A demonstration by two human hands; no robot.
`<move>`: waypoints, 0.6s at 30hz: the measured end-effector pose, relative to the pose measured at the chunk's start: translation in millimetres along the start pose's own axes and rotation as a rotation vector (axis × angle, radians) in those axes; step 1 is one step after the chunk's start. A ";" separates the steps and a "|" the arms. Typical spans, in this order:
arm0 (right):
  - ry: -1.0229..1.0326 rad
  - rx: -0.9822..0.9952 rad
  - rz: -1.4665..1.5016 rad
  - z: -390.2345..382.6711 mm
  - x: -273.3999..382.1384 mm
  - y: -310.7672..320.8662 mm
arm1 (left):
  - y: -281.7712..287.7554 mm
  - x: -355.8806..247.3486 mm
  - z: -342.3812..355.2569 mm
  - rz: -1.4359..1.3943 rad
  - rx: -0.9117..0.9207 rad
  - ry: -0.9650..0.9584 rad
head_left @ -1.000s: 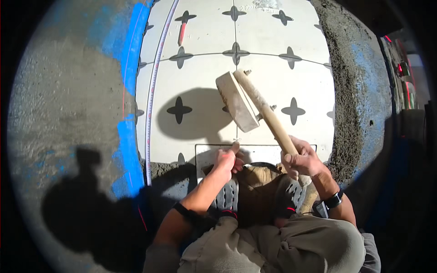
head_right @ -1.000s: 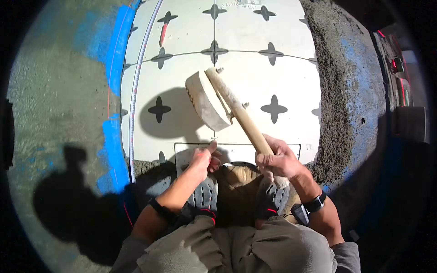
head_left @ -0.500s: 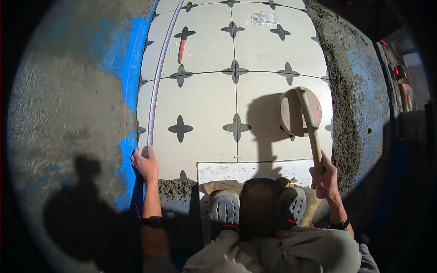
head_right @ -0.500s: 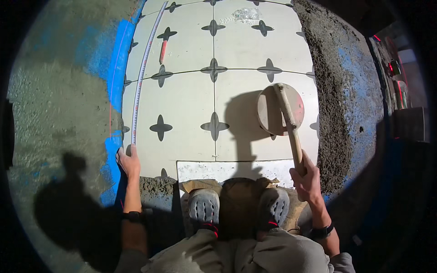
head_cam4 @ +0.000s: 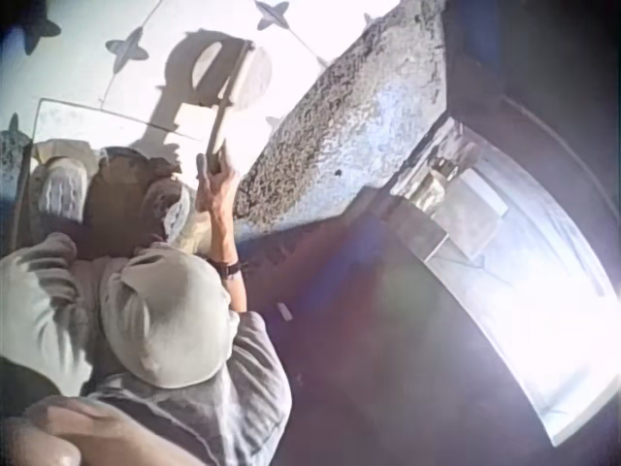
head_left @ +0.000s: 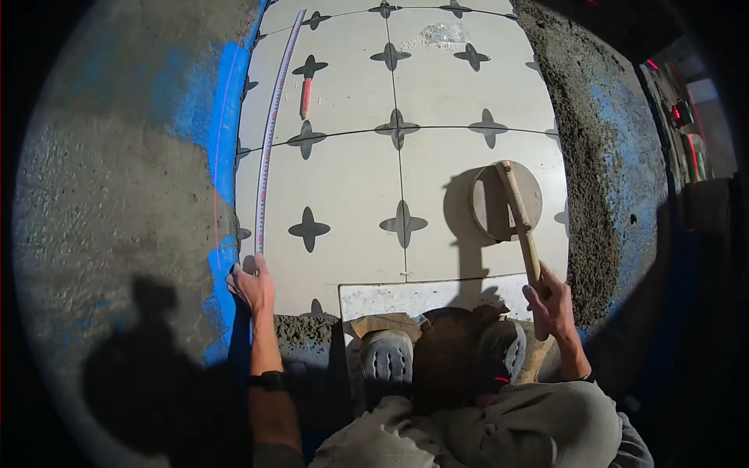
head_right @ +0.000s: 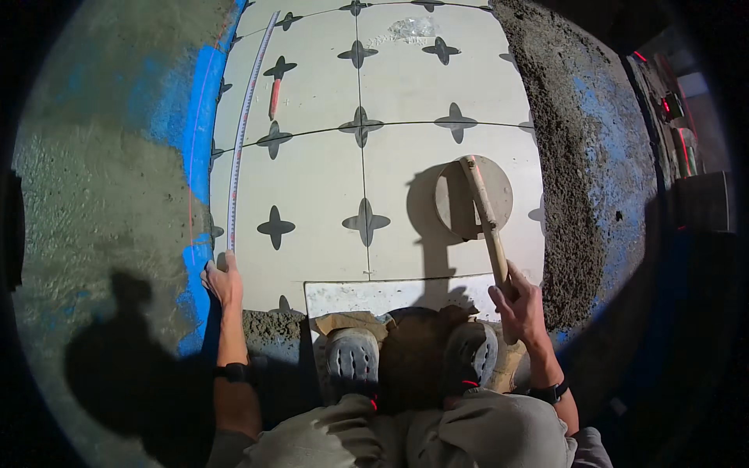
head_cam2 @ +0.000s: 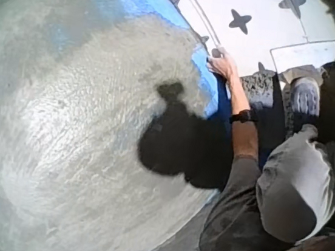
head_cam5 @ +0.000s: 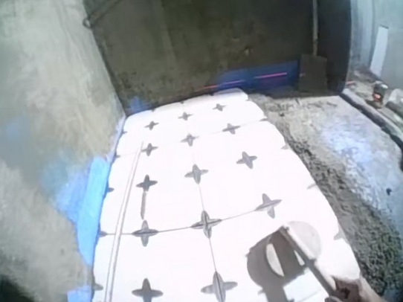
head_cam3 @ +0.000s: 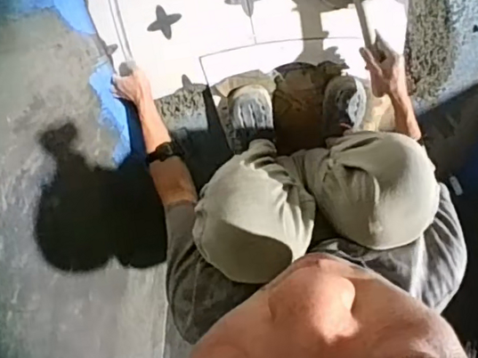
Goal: Laying ceramic tiles on a mortar bed and checking alignment with a measuring tape.
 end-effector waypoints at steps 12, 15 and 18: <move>-0.001 -0.072 -0.140 22.2 3.7 -11.6 | -21.5 -300.4 -99.1 -0.229 0.216 -1.291; -0.028 -0.083 -0.112 18.1 15.7 -11.0 | -31.4 -340.2 -88.7 -0.234 0.136 -1.299; -0.095 -0.085 -0.109 17.4 19.0 -13.9 | -40.7 -357.7 -70.8 -0.235 0.053 -1.257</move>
Point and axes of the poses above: each hand's wrist, its own z-axis towards the middle knuckle, its own y-axis out of the back of the hand, x = y × z, the point moved 4 cm from there along z, towards the middle knuckle, and after that the axes turned 4 degrees about z, right-handed, at the moved point
